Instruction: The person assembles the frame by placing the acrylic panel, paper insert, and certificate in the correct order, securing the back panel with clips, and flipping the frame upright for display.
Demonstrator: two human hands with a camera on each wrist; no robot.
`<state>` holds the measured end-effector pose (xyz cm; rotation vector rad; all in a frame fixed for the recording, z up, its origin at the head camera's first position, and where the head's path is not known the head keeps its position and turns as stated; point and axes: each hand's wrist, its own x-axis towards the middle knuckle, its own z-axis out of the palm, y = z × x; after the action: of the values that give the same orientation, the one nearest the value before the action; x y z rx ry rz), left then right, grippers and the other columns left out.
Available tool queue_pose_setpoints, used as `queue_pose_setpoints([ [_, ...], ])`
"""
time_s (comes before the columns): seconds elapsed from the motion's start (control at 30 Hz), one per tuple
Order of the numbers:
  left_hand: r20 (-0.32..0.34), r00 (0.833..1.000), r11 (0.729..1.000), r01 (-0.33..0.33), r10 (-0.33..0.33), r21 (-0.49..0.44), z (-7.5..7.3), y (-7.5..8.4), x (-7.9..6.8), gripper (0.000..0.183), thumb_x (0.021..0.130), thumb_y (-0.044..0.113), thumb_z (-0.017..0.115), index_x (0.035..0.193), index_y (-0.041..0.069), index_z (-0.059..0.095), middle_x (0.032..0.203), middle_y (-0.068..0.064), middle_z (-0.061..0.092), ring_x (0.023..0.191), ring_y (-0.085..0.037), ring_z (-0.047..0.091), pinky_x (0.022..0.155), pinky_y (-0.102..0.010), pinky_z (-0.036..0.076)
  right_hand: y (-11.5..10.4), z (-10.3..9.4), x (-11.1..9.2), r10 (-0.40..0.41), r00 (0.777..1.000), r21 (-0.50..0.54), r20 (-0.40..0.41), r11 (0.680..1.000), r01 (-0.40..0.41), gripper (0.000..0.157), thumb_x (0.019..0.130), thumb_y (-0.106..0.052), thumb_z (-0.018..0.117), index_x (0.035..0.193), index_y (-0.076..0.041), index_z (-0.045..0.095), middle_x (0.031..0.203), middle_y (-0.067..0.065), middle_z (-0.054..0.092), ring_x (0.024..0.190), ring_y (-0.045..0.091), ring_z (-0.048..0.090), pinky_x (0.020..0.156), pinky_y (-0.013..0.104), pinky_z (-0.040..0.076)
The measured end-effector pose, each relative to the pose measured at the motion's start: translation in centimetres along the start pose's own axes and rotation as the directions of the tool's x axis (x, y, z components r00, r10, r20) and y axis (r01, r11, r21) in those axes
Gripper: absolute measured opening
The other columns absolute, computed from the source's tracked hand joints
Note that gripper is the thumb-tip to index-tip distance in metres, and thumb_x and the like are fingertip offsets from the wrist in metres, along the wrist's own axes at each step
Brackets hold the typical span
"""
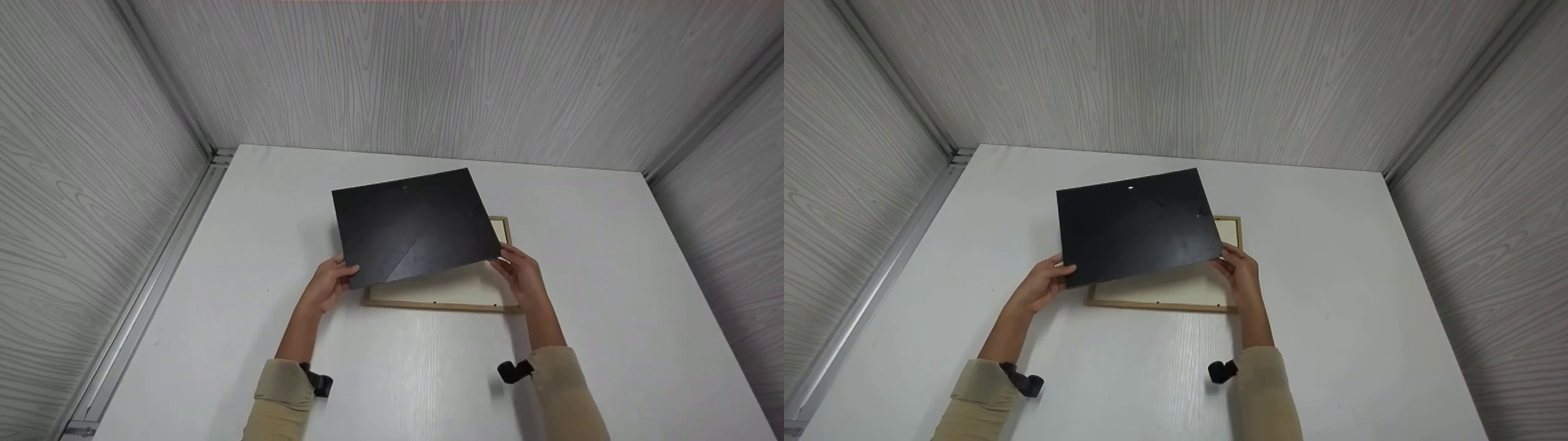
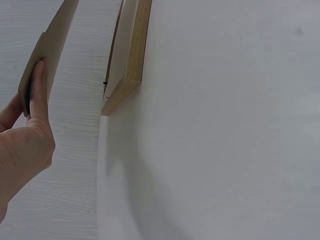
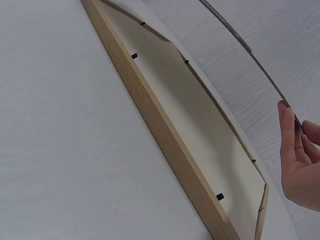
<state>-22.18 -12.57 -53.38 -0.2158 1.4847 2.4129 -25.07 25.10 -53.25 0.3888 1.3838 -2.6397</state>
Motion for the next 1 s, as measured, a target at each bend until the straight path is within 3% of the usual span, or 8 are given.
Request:
queue_pose_setpoints([
  [0.3, -0.133, 0.99, 0.995, -0.042, 0.055, 0.093, 1.9, -0.1, 1.8, 0.045, 0.087, -0.003, 0.057, 0.13, -0.005, 0.042, 0.101, -0.017, 0.063, 0.081, -0.017, 0.064, 0.068, -0.024, 0.05, -0.8, -1.8, -1.9, 0.027, 0.999, 0.021, -0.043, 0.999, -0.027, 0.018, 0.092, 0.008, 0.047, 0.107, 0.003, 0.057, 0.102, 0.013, 0.06, 0.091, 0.022, 0.062, 0.089, 0.028, 0.044],
  [0.43, -0.14, 0.987, 0.991, -0.061, 0.077, 0.117, 2.7, -0.3, 1.9, 0.042, 0.087, -0.005, 0.053, 0.129, -0.003, 0.044, 0.117, -0.02, 0.057, 0.089, -0.021, 0.062, 0.071, -0.027, 0.05, -0.9, -2.5, -2.6, 0.017, 0.998, 0.03, -0.057, 0.999, -0.015, 0.019, 0.092, 0.008, 0.046, 0.104, 0.001, 0.06, 0.1, 0.013, 0.062, 0.091, 0.021, 0.062, 0.088, 0.028, 0.044],
  [0.53, -0.122, 0.988, 0.979, -0.07, 0.094, 0.189, 3.0, -0.5, 1.8, 0.041, 0.088, -0.006, 0.052, 0.128, -0.001, 0.045, 0.122, -0.019, 0.053, 0.093, -0.023, 0.059, 0.073, -0.033, 0.051, -1.0, -3.0, -3.0, 0.006, 0.998, 0.024, -0.057, 1.0, -0.005, 0.025, 0.092, 0.009, 0.046, 0.111, 0.001, 0.059, 0.099, 0.012, 0.062, 0.09, 0.02, 0.063, 0.09, 0.028, 0.042],
  [0.73, -0.135, 0.977, 0.907, -0.096, 0.165, 0.409, 3.4, -1.3, 1.7, 0.044, 0.086, -0.004, 0.058, 0.129, -0.001, 0.049, 0.118, -0.015, 0.052, 0.096, -0.024, 0.055, 0.076, -0.036, 0.05, -0.9, -3.8, -3.6, -0.023, 0.999, -0.112, -0.037, 0.993, 0.019, 0.047, 0.092, 0.009, 0.044, 0.138, 0.002, 0.036, 0.095, 0.01, 0.054, 0.085, 0.016, 0.061, 0.094, 0.031, 0.038],
  [1.0, -0.151, 0.965, 0.794, -0.082, 0.214, 0.602, 3.8, -2.3, 1.2, 0.044, 0.086, -0.005, 0.057, 0.129, -0.004, 0.049, 0.114, -0.015, 0.055, 0.088, -0.021, 0.058, 0.07, -0.035, 0.051, 0.1, -4.6, -3.7, -0.103, 0.99, -0.358, -0.101, 0.932, 0.06, 0.047, 0.09, 0.012, 0.046, 0.135, 0.009, 0.036, 0.101, 0.007, 0.056, 0.092, 0.012, 0.057, 0.089, 0.026, 0.043],
])
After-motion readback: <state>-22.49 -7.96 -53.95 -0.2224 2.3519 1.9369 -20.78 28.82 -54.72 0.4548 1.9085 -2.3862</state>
